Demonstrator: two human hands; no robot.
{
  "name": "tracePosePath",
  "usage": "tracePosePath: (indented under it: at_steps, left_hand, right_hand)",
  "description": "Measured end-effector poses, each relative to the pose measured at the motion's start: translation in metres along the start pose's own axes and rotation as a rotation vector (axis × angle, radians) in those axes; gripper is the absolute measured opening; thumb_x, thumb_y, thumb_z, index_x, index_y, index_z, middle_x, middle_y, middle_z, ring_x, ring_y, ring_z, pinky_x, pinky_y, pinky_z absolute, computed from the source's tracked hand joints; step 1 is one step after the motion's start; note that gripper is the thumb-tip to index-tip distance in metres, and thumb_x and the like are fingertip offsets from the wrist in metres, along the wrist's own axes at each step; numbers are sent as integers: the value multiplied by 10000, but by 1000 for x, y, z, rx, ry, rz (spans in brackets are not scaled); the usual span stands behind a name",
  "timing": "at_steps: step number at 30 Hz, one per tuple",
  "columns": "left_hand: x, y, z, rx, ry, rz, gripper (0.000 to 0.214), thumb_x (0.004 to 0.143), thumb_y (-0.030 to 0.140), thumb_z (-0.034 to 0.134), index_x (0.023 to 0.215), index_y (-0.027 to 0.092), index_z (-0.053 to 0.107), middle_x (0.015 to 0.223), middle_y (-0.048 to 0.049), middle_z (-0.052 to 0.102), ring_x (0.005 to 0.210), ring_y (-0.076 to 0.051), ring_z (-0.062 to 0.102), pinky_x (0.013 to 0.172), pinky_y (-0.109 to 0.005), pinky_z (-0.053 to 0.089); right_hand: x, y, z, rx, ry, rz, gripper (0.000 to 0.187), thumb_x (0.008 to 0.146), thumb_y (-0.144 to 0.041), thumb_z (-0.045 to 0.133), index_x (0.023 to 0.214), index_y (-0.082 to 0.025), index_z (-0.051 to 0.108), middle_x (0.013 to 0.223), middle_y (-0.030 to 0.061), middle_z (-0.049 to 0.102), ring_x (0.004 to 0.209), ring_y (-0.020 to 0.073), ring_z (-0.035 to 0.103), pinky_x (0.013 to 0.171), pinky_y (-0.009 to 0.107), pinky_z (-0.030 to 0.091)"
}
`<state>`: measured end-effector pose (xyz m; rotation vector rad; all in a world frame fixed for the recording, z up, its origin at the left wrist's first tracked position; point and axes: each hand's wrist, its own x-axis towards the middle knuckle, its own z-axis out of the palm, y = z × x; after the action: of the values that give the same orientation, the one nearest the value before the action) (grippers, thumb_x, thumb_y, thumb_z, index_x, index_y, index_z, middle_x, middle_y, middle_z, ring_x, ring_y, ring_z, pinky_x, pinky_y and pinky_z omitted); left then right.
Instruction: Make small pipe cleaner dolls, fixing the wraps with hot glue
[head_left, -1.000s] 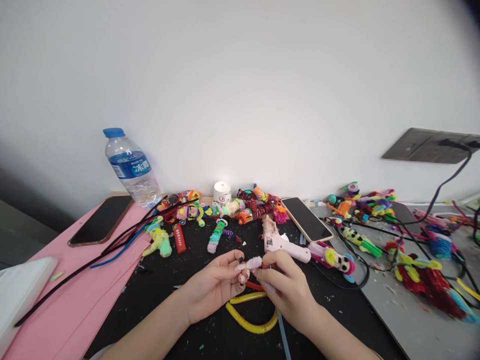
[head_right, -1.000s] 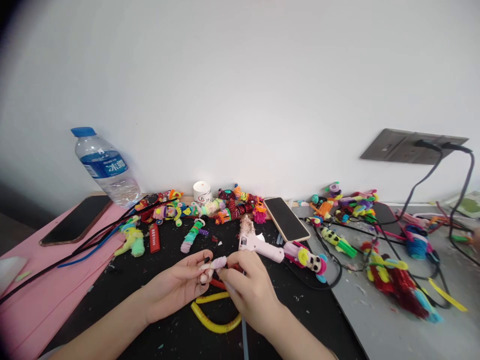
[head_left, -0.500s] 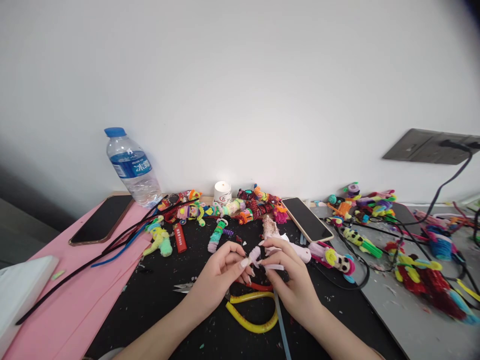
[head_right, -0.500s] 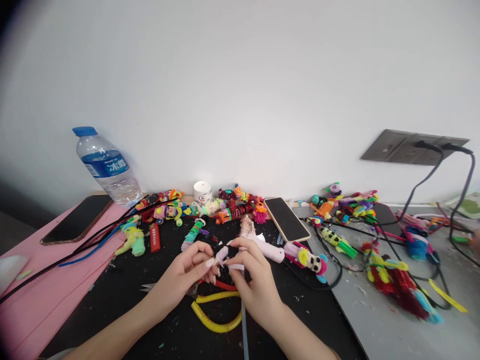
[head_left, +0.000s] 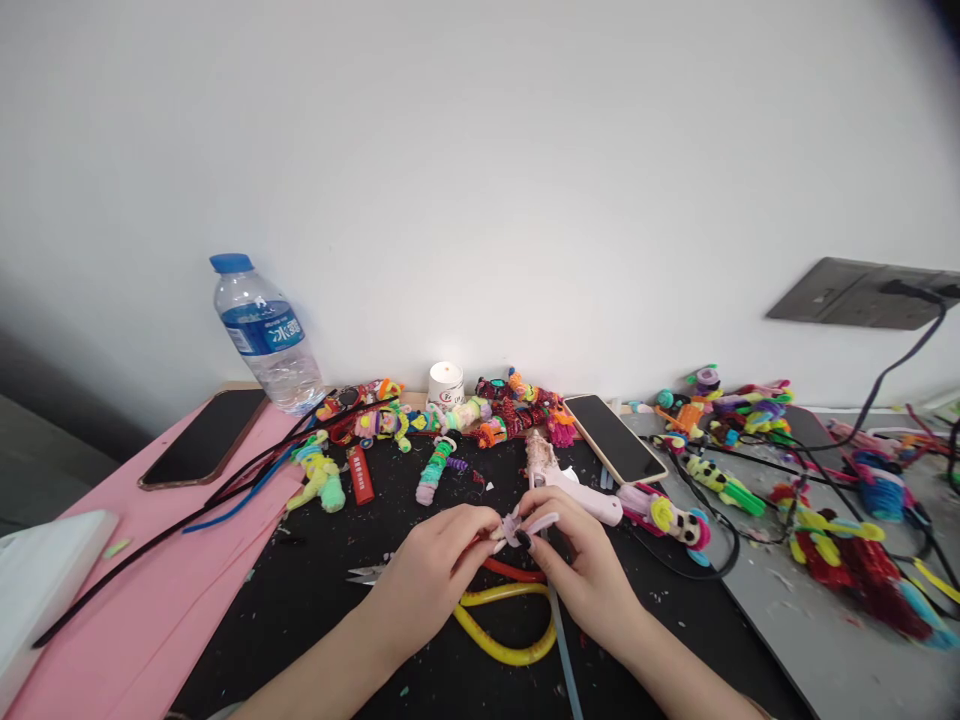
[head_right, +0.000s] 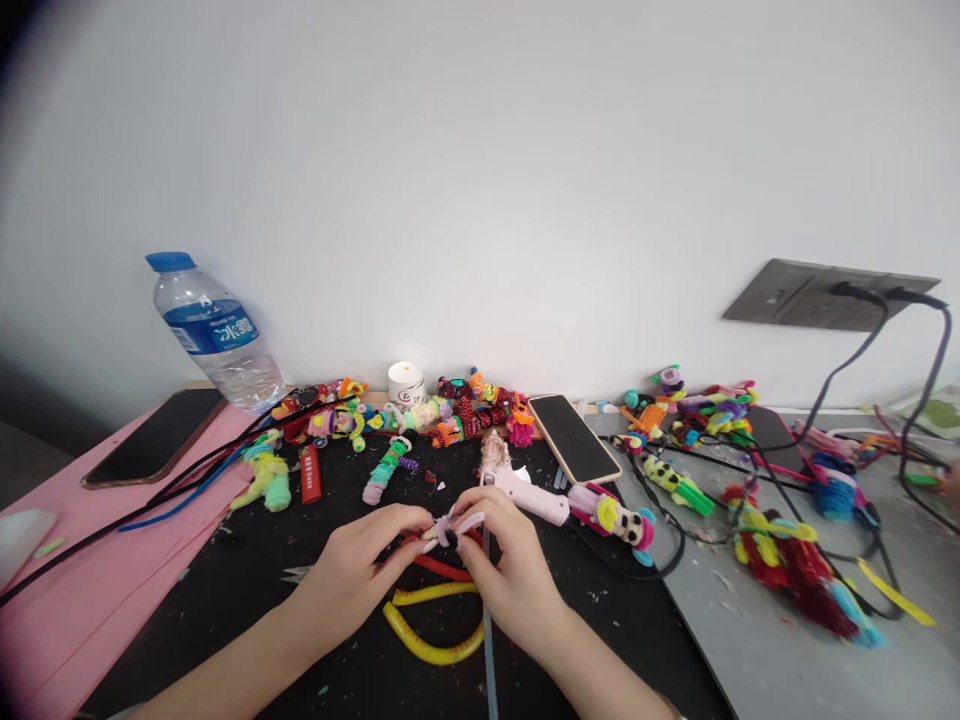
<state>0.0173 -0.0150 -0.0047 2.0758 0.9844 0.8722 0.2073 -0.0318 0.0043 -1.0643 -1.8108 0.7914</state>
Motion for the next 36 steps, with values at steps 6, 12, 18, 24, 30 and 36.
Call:
tracePosePath:
  at_steps: [6,12,18,24,30,36]
  left_hand:
    - [0,1,1,-3,20,-5,183,890,202,449,944,230,622,860,-13,664,790,-147,612,748,-232,447]
    - [2,2,1,-72,53,-41,210,862,204,490,907,247,690,832,-33,700,754,-177,632,723,-254,454]
    - [2,2,-2,-96,-16,-18,255,863,160,470,871,235,714,793,-45,689,731,-173,619,688,-247,439]
    - [0,1,-3,-123,-79,11,294,865,133,443,911,219,720,855,-69,699,788,-187,634,728,-255,452]
    - [2,3,-2,-141,-67,-16,264,857,165,474,870,231,730,822,-53,712,765,-185,644,724,-260,464]
    - [9,-8,-2,-447,182,-399,125,765,269,628,775,177,712,743,-38,733,730,-205,680,694,-285,512]
  right_hand:
    - [1,-1,1,5,-12,8,146,796,-56,507,766,-198,530,899,40,574,838,173,566,750,308,445]
    - [3,-2,2,-32,-5,-3,136,801,-74,507,757,-198,544,899,48,554,855,183,545,758,322,439]
    - [2,-3,0,-50,11,-8,138,803,-72,503,751,-193,543,918,44,520,869,178,527,767,313,421]
    - [3,-3,0,-63,35,-29,152,818,-65,482,753,-195,529,900,40,521,844,172,519,749,312,416]
    - [4,0,-3,-124,50,-25,143,821,-86,492,744,-196,539,873,41,551,826,175,538,737,312,436]
    - [7,16,-24,-430,212,-38,265,778,-79,448,985,-208,551,1047,92,545,1013,240,511,870,403,415]
